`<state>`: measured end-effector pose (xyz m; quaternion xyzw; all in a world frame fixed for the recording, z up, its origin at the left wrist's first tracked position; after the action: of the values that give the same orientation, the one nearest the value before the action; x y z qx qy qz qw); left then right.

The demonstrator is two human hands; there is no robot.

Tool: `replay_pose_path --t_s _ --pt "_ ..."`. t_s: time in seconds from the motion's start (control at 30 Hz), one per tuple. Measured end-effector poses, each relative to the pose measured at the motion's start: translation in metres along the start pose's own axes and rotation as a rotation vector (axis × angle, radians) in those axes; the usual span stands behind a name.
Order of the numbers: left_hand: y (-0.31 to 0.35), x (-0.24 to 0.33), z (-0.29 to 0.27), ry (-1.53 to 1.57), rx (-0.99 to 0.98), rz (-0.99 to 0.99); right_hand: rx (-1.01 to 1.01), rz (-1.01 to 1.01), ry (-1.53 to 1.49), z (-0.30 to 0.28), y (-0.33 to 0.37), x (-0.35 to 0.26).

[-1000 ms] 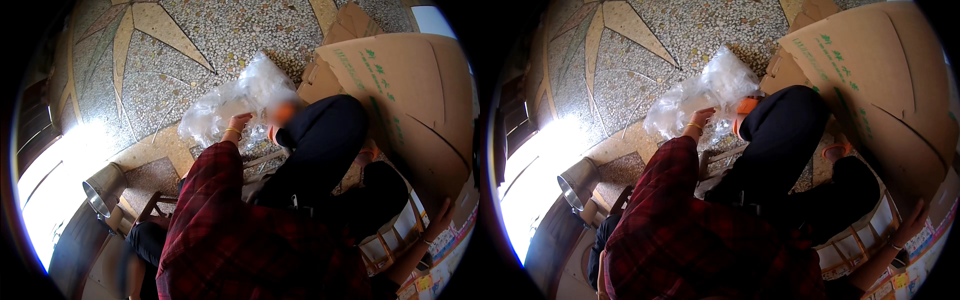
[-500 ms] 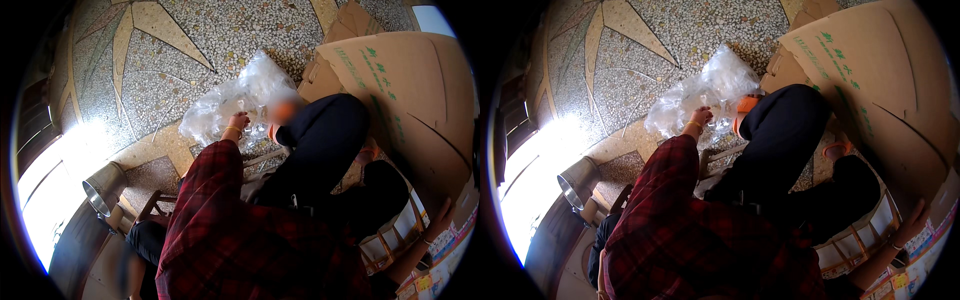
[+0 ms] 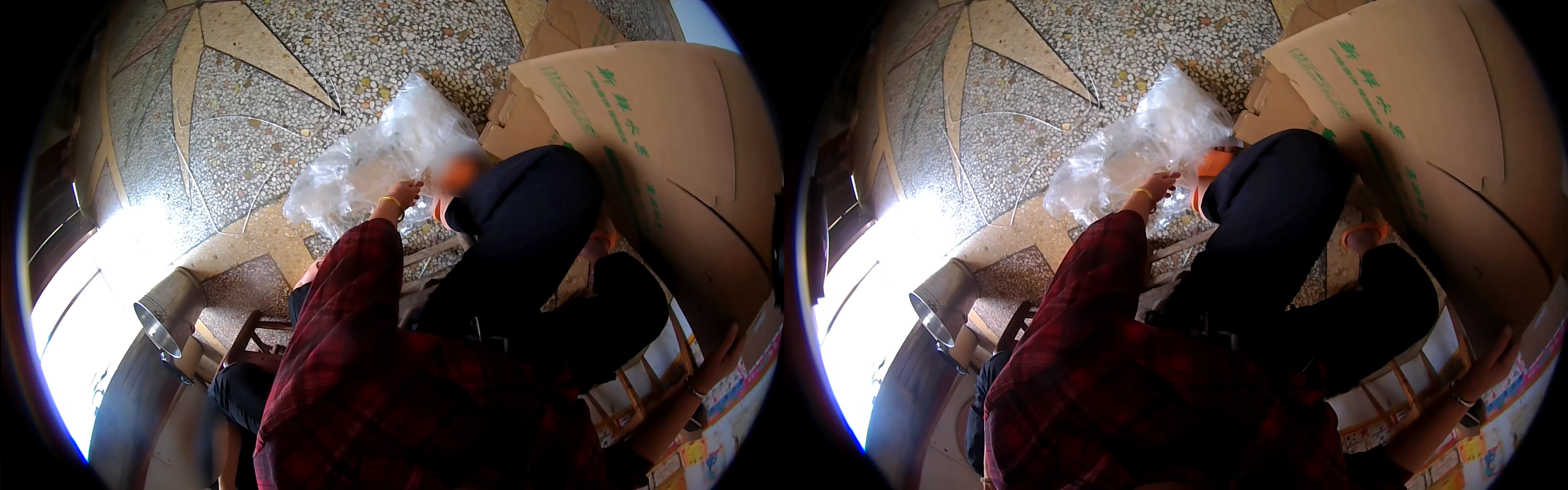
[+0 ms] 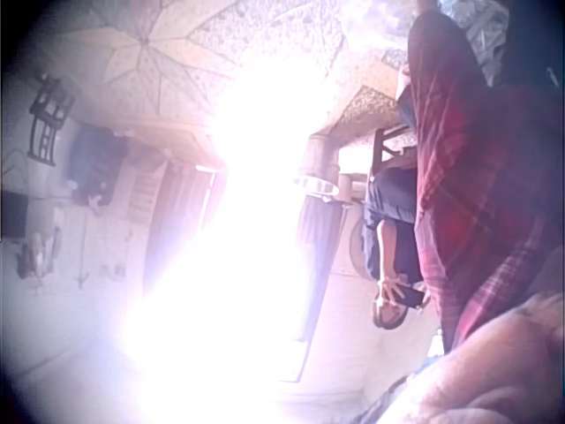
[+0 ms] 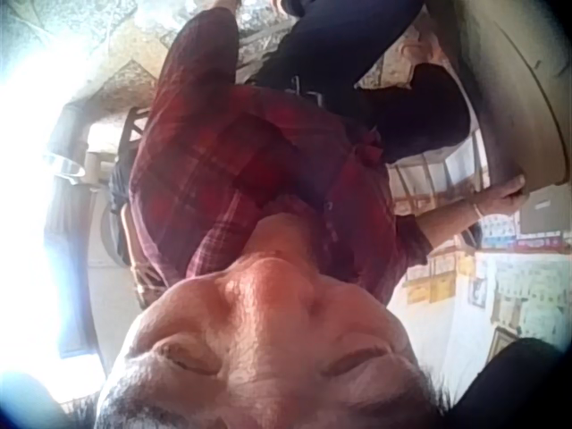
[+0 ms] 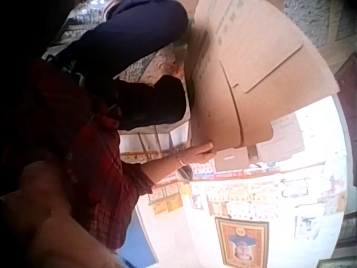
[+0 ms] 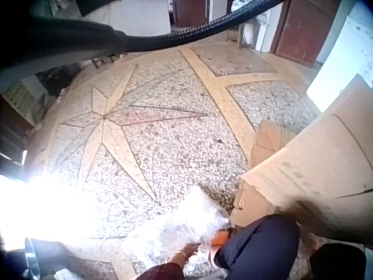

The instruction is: The person sits on the floor and assembles flat-packed cardboard boxes. They fold the flaps into shape and secure them using white plastic zip ties. The person handles multiple boxes one by one, picking up new flat pieces and fastening them.

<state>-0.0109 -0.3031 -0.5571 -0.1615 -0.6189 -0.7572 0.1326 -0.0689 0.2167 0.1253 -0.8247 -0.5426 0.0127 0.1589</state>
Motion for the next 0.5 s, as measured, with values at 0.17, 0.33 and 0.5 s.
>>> replay_pose_path --t_s 0.17,0.33,0.5 --pt "0.012 0.023 0.002 -0.044 -0.069 0.07 0.02 0.008 0.008 -0.003 0.006 0.006" --pt "0.06 0.04 -0.007 0.103 -0.218 0.052 -0.015 -0.022 -0.038 0.005 -0.001 -0.001" --pt "0.098 0.066 -0.004 0.011 -0.263 0.071 0.009 -0.007 -0.058 0.002 0.002 0.005"
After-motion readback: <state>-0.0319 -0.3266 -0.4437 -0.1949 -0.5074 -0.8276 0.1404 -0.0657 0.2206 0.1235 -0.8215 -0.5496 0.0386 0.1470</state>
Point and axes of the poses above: each hand's wrist, its own y-axis away from the middle knuckle, its own z-axis out of the palm, x = y × z, the point moved 10 cm from there along -y, towards the middle knuckle, and after that the axes turned 9 degrees about y, right-handed, at the moved point
